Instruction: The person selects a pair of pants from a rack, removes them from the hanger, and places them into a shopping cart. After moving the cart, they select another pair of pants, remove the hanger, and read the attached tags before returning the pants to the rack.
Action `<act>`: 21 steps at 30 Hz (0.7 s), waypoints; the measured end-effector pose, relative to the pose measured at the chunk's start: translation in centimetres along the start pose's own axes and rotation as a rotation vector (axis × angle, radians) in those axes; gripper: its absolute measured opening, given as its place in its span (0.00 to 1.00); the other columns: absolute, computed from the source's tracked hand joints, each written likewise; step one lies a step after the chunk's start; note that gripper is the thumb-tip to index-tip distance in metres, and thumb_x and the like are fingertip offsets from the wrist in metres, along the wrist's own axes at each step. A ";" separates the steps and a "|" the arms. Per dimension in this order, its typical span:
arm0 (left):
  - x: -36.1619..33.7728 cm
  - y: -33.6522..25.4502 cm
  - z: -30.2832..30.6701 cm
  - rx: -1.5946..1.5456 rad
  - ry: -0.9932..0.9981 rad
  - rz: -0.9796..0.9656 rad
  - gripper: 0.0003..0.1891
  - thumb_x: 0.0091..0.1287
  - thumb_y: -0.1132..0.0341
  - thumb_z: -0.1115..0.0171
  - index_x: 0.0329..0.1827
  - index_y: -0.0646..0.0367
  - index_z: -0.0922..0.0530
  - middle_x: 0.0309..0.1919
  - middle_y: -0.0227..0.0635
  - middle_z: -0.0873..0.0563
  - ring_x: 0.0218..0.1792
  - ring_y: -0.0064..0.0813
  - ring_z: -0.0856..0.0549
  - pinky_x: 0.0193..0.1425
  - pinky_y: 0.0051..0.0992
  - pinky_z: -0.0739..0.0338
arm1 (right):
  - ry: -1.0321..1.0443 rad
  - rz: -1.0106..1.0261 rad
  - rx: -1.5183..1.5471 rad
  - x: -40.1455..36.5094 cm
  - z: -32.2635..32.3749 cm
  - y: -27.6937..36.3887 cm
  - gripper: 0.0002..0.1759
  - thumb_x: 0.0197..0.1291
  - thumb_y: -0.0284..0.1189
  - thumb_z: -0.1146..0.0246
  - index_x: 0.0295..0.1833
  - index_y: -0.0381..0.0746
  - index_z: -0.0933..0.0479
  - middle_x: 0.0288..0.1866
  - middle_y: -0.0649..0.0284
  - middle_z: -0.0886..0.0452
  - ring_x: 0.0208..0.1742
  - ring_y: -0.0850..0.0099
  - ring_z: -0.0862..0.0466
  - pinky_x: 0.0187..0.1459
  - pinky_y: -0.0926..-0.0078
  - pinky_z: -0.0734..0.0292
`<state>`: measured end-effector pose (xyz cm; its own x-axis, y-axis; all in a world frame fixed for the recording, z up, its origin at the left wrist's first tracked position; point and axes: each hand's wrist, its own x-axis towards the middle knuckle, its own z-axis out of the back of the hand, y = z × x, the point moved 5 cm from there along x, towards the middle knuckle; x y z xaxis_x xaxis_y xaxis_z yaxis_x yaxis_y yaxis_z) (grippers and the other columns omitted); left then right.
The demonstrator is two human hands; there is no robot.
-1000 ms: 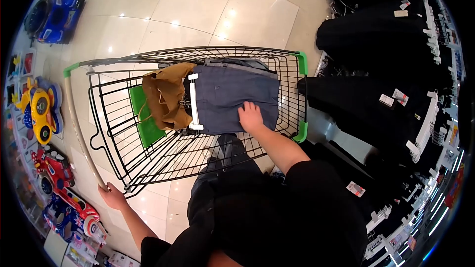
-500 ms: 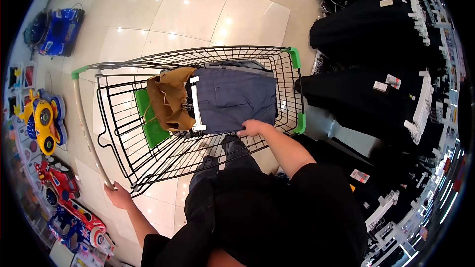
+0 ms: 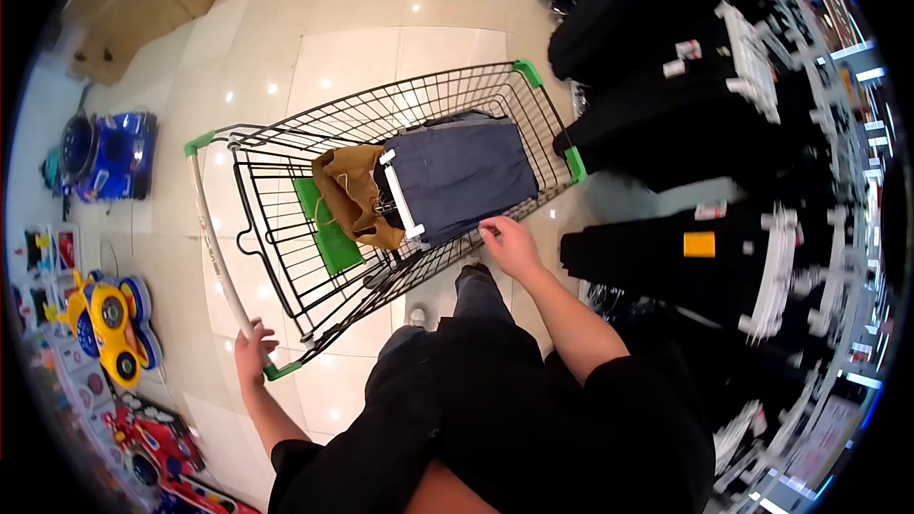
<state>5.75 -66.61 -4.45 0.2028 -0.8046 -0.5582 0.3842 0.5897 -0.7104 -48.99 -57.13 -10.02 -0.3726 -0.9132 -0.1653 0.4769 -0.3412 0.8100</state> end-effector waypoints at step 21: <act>-3.7 2.3 -3.7 -0.399 0.209 -0.087 0.07 0.71 0.67 0.44 0.37 0.55 0.33 0.22 0.27 0.30 0.16 0.22 0.28 0.18 0.24 0.32 | -0.488 -0.383 0.160 -35.2 -1.1 4.8 0.14 0.65 0.34 0.35 0.50 0.37 0.18 0.43 0.59 0.12 0.41 0.69 0.13 0.45 0.72 0.20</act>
<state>2.55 -62.01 -5.56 -0.0164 -0.8450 -0.5346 0.0064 0.5345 -0.8451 -32.72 -26.86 -0.93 -0.8306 -0.5137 -0.2149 0.1277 -0.5513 0.8245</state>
